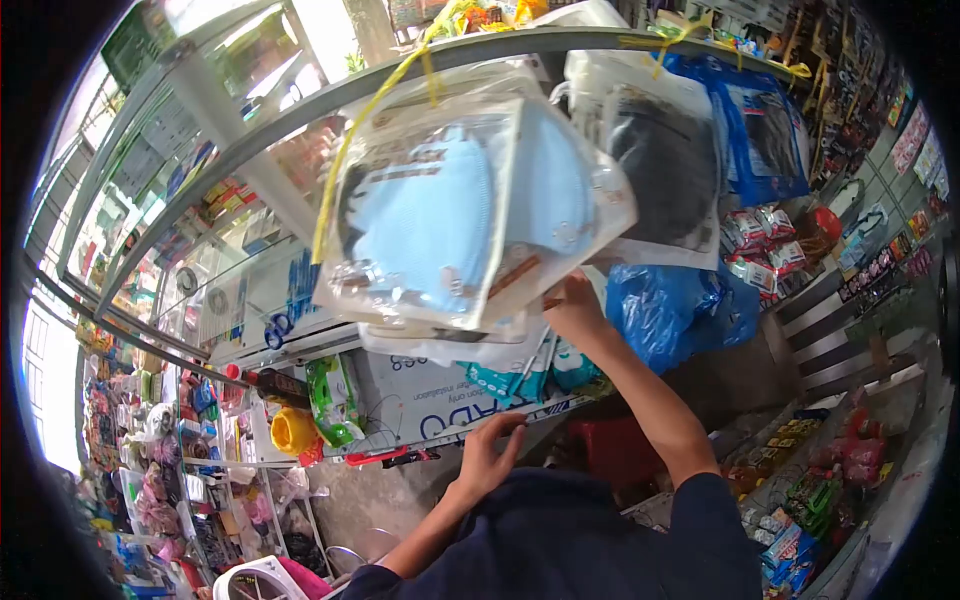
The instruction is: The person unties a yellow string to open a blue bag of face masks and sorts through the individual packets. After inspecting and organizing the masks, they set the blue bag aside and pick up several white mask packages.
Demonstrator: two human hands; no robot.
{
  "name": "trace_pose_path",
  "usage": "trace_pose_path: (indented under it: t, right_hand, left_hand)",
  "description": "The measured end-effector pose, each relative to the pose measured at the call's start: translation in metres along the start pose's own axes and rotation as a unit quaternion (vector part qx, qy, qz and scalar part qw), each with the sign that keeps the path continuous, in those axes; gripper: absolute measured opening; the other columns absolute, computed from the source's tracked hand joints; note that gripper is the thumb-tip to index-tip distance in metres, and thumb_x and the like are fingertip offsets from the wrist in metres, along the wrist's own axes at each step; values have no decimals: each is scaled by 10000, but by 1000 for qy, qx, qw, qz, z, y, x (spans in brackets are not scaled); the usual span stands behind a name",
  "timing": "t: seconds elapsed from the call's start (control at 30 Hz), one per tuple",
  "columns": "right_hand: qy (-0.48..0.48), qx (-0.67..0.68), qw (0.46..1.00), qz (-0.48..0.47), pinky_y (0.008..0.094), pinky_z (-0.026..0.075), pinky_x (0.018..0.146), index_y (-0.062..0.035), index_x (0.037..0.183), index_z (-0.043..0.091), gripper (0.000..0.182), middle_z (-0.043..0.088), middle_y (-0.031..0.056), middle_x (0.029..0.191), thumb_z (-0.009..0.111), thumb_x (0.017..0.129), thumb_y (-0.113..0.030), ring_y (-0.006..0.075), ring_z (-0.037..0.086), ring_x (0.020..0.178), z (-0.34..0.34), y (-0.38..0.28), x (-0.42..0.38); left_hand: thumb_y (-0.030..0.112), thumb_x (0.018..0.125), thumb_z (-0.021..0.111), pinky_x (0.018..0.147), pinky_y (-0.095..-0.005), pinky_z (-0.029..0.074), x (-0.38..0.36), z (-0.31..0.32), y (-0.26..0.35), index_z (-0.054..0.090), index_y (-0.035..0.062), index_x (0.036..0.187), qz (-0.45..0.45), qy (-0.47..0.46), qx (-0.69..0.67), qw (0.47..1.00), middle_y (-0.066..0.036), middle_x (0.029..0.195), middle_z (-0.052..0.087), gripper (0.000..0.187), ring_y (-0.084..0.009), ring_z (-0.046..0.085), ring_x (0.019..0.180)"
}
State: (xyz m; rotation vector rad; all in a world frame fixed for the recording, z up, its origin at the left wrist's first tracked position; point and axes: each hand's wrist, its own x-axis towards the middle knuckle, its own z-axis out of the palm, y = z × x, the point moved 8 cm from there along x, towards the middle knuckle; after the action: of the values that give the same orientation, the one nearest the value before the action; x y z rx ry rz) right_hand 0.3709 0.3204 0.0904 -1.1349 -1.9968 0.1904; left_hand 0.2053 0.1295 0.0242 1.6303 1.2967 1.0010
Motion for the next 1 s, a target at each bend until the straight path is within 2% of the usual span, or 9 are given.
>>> trace_pose_path:
  t: [0.03,0.13,0.17,0.27,0.37,0.5,0.7,0.87,1.0]
  right_hand:
    - [0,34,998,52,482,517,959,-41,1011,704,212,717,160,1127,721,800,-31,329,684,1118,-2,-1,-5]
    - [8,-73,988,-137,501,505,1042,-45,1020,705,211,706,127,1165,728,812,-21,333,666,1163,-29,-61,-32]
    - [6,-69,986,-151,509,508,1052,-45,1017,707,212,707,115,1160,738,810,-16,331,665,1164,-37,-70,-44]
    - [8,-49,983,-175,519,534,1048,-45,1008,713,220,711,89,1150,764,799,-2,321,670,1149,-60,-95,-84]
    - [38,-27,982,-184,489,596,953,-39,999,718,235,722,86,1143,782,776,4,308,696,1090,-83,-120,-110]
    - [26,-28,981,-189,424,642,807,-29,981,719,251,735,88,1115,803,745,-15,296,728,993,-113,-160,-115]
    - [-67,-34,985,-158,349,620,697,-33,920,722,205,725,61,1024,785,728,-65,219,719,849,-118,-209,-92]
    - [-183,-128,969,-106,339,600,667,-42,923,665,199,642,50,963,726,746,-111,205,690,828,-88,-238,-35]
    - [-264,-194,940,-94,347,599,719,-24,960,666,240,669,91,1002,730,754,-129,238,711,934,-49,-236,-8]
  left_hand:
    - [21,953,687,850,-369,571,-6,-13,-3,711,-6,1159,2,31,1,1000,-170,1032,760,209,-292,758,957]
    - [5,935,697,883,-355,570,-21,-52,-12,706,-3,1172,12,122,6,992,-153,1016,768,237,-283,758,958]
    - [125,865,822,996,-411,539,-27,-60,-31,612,-7,1342,14,100,10,995,-193,1256,707,538,-339,692,1165]
    - [299,722,968,1126,-464,447,-13,-86,10,380,-33,1549,106,126,97,982,-268,1566,449,1068,-399,508,1407]
    - [396,535,1039,1238,-516,328,10,-67,20,189,3,1640,84,-10,118,989,-275,1678,215,1449,-465,272,1544]
    - [429,526,1047,1274,-509,267,20,-17,26,110,-10,1654,119,-186,-10,975,-290,1679,204,1530,-465,228,1566]
    - [481,551,1019,1283,-510,244,1,29,-13,77,8,1661,186,-274,-138,933,-245,1696,206,1530,-426,248,1564]
    - [492,627,929,1273,-523,268,-13,65,-72,141,19,1648,18,-358,-342,869,-242,1669,263,1374,-427,301,1532]
    - [501,689,857,1265,-533,287,-14,88,-103,192,27,1639,-142,-369,-528,751,-239,1647,308,1253,-428,344,1506]
